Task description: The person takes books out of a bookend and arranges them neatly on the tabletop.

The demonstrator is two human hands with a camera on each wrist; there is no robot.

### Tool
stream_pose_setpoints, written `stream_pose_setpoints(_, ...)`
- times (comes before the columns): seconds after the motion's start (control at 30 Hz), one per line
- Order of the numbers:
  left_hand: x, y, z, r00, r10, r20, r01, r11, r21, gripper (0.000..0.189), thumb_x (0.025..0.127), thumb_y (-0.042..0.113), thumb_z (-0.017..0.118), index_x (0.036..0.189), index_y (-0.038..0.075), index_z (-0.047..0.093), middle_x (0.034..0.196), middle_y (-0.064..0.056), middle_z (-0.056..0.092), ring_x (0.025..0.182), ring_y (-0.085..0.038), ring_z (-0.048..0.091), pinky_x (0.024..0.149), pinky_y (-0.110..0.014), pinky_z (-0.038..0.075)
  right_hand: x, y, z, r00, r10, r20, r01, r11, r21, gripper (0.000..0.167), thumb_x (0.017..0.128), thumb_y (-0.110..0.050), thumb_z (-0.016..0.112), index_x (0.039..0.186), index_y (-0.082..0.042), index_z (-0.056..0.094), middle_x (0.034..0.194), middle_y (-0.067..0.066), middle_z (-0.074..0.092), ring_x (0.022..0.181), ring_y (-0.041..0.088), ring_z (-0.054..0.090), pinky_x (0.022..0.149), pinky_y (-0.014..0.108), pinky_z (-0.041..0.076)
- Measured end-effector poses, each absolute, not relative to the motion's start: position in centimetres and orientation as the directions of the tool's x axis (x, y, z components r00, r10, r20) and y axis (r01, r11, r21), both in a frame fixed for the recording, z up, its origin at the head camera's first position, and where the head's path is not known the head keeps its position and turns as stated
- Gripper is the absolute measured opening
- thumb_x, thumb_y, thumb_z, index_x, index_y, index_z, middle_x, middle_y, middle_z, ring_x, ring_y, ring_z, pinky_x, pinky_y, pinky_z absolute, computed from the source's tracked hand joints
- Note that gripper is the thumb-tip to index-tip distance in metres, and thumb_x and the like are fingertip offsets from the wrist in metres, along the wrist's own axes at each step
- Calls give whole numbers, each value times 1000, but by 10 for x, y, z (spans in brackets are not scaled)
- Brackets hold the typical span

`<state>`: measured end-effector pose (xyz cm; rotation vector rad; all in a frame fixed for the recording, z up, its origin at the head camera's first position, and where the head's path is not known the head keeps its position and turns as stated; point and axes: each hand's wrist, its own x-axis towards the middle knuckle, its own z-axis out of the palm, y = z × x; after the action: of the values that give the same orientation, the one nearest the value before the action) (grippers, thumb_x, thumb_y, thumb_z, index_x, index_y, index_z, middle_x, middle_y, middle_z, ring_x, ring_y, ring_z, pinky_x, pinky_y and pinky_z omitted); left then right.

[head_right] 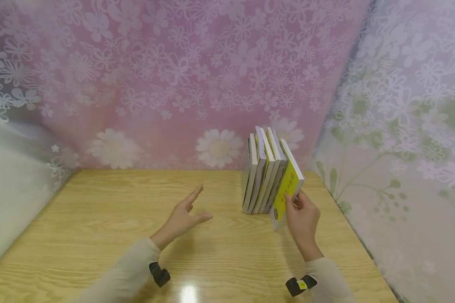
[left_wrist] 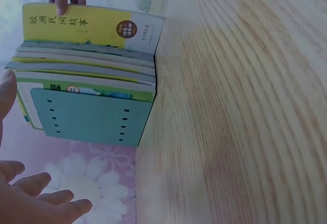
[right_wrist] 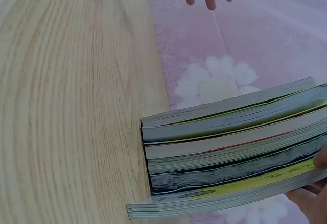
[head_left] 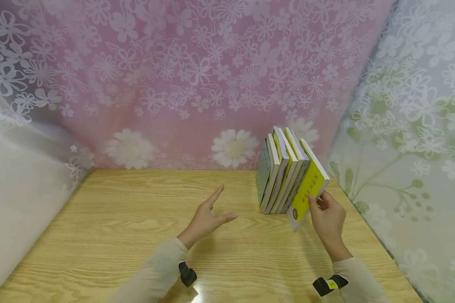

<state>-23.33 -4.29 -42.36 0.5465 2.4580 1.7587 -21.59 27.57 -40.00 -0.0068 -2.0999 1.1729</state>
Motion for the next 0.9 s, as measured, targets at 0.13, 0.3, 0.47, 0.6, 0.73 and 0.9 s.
stream_pose_setpoints(0.13,-233,-36,-423,-928,343,145,242,261,935,94,78,44,76,152,35,19,159,-3,18,133,-37,40,110,-58,26,-207,277,-399,-733,334,593,-325,594,-736,30,88,0,66,116,9,65,105,26,68,75,-22,55,63,4,47)
stream_pose_setpoints(0.3,-233,-26,-423,-922,356,149,248,251,936,93,79,43,76,153,33,20,158,0,20,144,-27,23,112,-55,26,-195,278,-397,-717,351,602,-308,615,-726,27,86,2,67,112,9,67,99,26,69,72,-22,54,61,3,46)
stream_pose_setpoints(0.47,-233,-17,-424,-917,369,154,252,237,938,92,80,41,76,153,32,21,158,0,21,144,-26,22,112,-55,26,-184,281,-396,-721,360,592,-287,623,-727,26,86,2,68,111,9,67,97,27,69,71,-22,54,61,4,46)
stream_pose_setpoints(0.6,-232,-11,-425,-911,385,149,251,229,941,91,80,42,76,152,34,21,158,1,21,144,-26,21,112,-55,27,-173,284,-395,-731,376,569,-251,627,-738,26,86,1,68,112,7,68,97,26,69,70,-21,55,58,5,47)
stream_pose_setpoints(0.73,-232,-6,-426,-908,391,152,254,224,941,91,80,43,75,152,34,21,158,1,22,144,-25,21,111,-54,27,-163,289,-392,-747,397,533,-200,632,-749,27,86,0,69,112,5,68,95,9,72,70,-20,56,54,8,48)
stream_pose_setpoints(0.9,-232,-2,-427,-896,413,164,264,197,944,90,81,42,75,153,32,21,158,2,21,145,-24,20,112,-55,25,-151,296,-387,-759,428,491,-149,620,-771,26,85,0,70,111,4,69,86,-26,62,67,-16,58,51,10,47)
